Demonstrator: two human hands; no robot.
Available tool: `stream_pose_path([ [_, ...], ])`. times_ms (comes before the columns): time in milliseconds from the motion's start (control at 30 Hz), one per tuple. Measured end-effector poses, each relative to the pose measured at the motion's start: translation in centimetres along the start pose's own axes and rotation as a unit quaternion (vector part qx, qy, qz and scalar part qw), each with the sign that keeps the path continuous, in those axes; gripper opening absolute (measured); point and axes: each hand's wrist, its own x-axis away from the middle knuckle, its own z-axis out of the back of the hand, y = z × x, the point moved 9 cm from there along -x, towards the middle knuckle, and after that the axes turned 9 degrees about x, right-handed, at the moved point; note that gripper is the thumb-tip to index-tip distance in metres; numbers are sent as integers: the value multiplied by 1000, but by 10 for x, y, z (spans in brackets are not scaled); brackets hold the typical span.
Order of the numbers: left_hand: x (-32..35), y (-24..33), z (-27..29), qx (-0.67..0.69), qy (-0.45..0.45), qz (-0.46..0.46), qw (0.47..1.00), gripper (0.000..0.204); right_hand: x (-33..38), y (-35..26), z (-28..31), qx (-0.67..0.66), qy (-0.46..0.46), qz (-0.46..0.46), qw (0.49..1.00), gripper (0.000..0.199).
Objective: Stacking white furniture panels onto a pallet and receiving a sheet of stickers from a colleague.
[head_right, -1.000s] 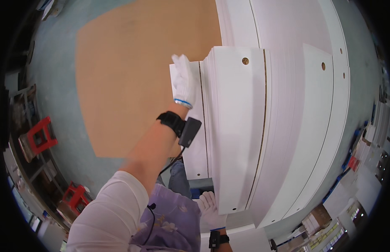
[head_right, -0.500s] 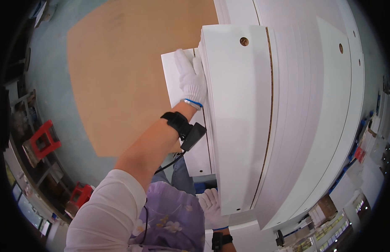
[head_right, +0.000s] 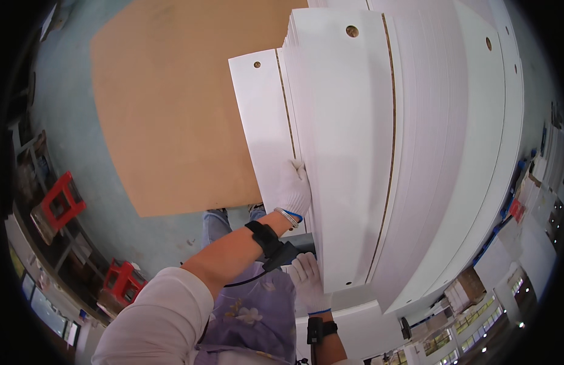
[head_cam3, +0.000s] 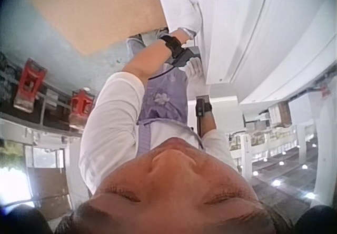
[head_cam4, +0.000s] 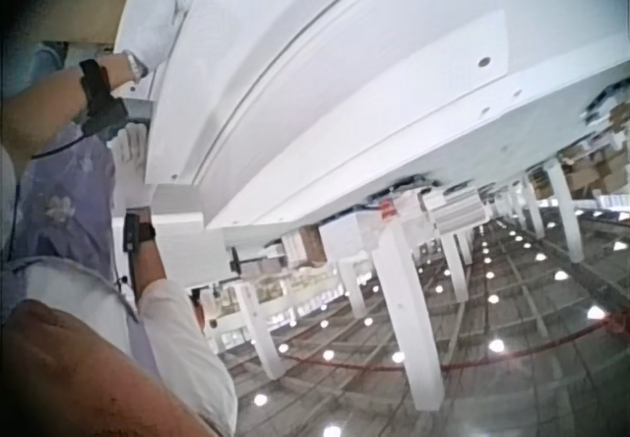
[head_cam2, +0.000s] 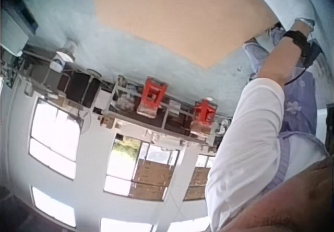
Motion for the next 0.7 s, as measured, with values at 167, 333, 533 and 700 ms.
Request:
stream_pose_path([
  [167,16,2,-10,-8,-92,10,996,9,-16,11,-3,230,-88,-16,969,45],
  [333,47,-17,5,-100,-225,38,968,11,-35,35,12,519,79,16,851,40],
  [533,11,-40,81,-212,-220,59,950,28,-69,28,-20,798,151,140,567,49],
  [700,13,-34,121,-317,-293,63,900,29,-97,-8,-17,864,177,204,426,57],
])
